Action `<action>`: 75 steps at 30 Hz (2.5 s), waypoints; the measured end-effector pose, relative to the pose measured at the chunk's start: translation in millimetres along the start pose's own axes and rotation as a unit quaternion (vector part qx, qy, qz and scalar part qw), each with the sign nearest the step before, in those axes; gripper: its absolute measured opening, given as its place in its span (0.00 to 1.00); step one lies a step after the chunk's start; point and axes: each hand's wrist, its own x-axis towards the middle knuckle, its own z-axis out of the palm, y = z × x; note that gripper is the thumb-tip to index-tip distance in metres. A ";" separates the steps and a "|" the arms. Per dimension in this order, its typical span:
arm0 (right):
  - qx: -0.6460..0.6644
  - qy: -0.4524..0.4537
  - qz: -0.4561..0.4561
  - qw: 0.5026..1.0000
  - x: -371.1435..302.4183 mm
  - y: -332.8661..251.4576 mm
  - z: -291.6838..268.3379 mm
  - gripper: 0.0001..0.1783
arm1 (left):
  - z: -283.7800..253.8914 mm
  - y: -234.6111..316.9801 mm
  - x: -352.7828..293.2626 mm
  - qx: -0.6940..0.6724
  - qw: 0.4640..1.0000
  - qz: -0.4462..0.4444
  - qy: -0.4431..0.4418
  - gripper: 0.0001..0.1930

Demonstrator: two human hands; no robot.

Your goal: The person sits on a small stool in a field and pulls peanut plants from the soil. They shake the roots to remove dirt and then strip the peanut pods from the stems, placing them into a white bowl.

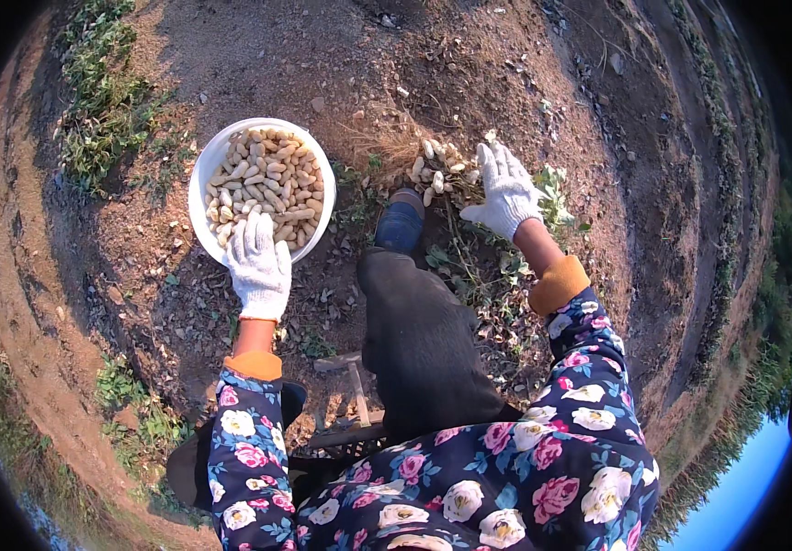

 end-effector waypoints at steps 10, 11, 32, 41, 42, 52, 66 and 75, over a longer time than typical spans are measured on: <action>0.076 -0.156 0.156 0.972 -93.7 54.9 -23.8 0.31 | -95.2 -21.5 -104.9 -0.218 0.967 -0.125 -0.036 0.19; 0.080 -0.144 0.158 0.974 -106.5 65.9 -43.7 0.31 | -102.7 -23.4 -117.6 -0.250 0.953 -0.166 -0.044 0.18; 0.183 0.074 -0.414 0.888 -192.3 -256.6 -338.3 0.26 | -309.9 16.2 -219.5 -0.572 0.795 -0.165 0.115 0.30; 0.310 -0.072 -0.371 0.872 -186.0 -382.3 -187.1 0.24 | -256.5 33.8 -256.0 -0.737 0.509 -0.363 0.255 0.22; 0.291 -0.074 -0.346 0.889 -195.1 -390.7 -165.6 0.26 | -244.6 30.3 -263.9 -0.713 0.499 -0.391 0.299 0.24; 0.020 -0.299 -0.256 0.919 -154.4 -376.4 5.1 0.27 | -179.3 -3.7 -293.3 -0.565 0.573 -0.516 0.294 0.18; 0.258 -0.131 -0.345 0.893 -245.0 -395.9 -45.4 0.29 | -188.6 -0.7 -263.6 -0.665 0.530 -0.470 0.237 0.42; 0.301 -0.069 -0.417 0.855 -249.8 -383.6 -135.0 0.22 | -217.0 -43.3 -234.8 -0.619 0.646 -0.364 0.260 0.32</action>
